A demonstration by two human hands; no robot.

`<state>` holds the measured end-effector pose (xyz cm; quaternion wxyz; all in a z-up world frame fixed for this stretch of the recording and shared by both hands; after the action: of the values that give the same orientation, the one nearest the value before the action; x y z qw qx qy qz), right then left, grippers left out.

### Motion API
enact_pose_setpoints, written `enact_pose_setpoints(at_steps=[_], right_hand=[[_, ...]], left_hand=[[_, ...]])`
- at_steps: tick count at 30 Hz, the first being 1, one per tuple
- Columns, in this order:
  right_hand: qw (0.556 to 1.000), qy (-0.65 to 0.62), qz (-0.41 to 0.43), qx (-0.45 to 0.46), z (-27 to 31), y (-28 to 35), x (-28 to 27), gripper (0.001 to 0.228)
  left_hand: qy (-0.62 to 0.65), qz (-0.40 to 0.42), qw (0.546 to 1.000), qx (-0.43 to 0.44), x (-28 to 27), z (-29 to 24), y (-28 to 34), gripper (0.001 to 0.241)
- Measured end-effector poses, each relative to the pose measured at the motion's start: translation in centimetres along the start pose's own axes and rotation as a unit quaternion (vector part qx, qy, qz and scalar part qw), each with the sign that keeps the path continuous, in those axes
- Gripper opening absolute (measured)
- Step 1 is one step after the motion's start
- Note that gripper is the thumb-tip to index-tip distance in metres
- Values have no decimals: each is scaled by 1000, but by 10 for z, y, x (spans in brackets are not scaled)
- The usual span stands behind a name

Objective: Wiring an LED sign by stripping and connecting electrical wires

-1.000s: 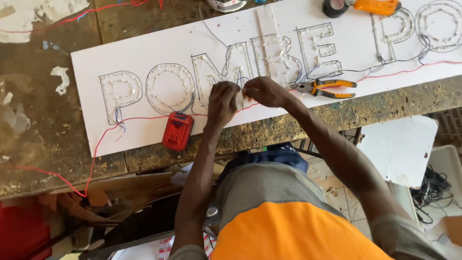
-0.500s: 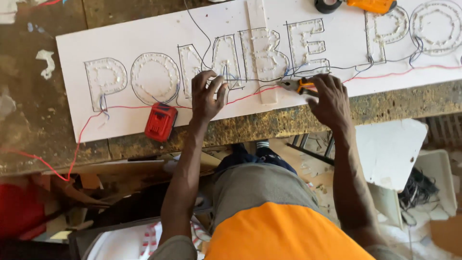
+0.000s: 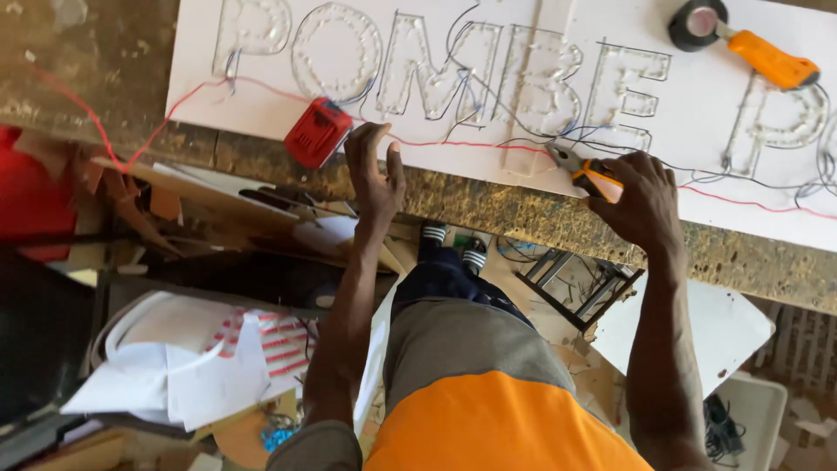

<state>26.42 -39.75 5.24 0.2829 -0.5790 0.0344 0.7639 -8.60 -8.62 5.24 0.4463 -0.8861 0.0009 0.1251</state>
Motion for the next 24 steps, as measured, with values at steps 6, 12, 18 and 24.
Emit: enact_pose_setpoints(at_steps=[6, 12, 18, 24], right_hand=[[945, -307, 44, 106, 34, 4, -46, 66], [624, -757, 4, 196, 63, 14, -18, 51], [675, -669, -47, 307, 140, -26, 16, 32], [717, -653, -41, 240, 211, -79, 37, 34]], left_hand=[[26, 27, 993, -109, -27, -19, -2, 22], [135, 35, 980, -143, 22, -21, -53, 25], [271, 160, 825, -470, 173, 86, -70, 58], [431, 257, 511, -698, 230, 76, -127, 90]])
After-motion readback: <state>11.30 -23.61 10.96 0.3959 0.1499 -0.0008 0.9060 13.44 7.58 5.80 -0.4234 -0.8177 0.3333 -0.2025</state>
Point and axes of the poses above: each hand's wrist, its own y-axis away from the middle knuckle, its own x-axis out of the palm, z = x × y, the point moved 2 cm from there along -y, towards the middle knuckle, and after that the axes turned 14 degrees about -z, right-handed, at the moved point
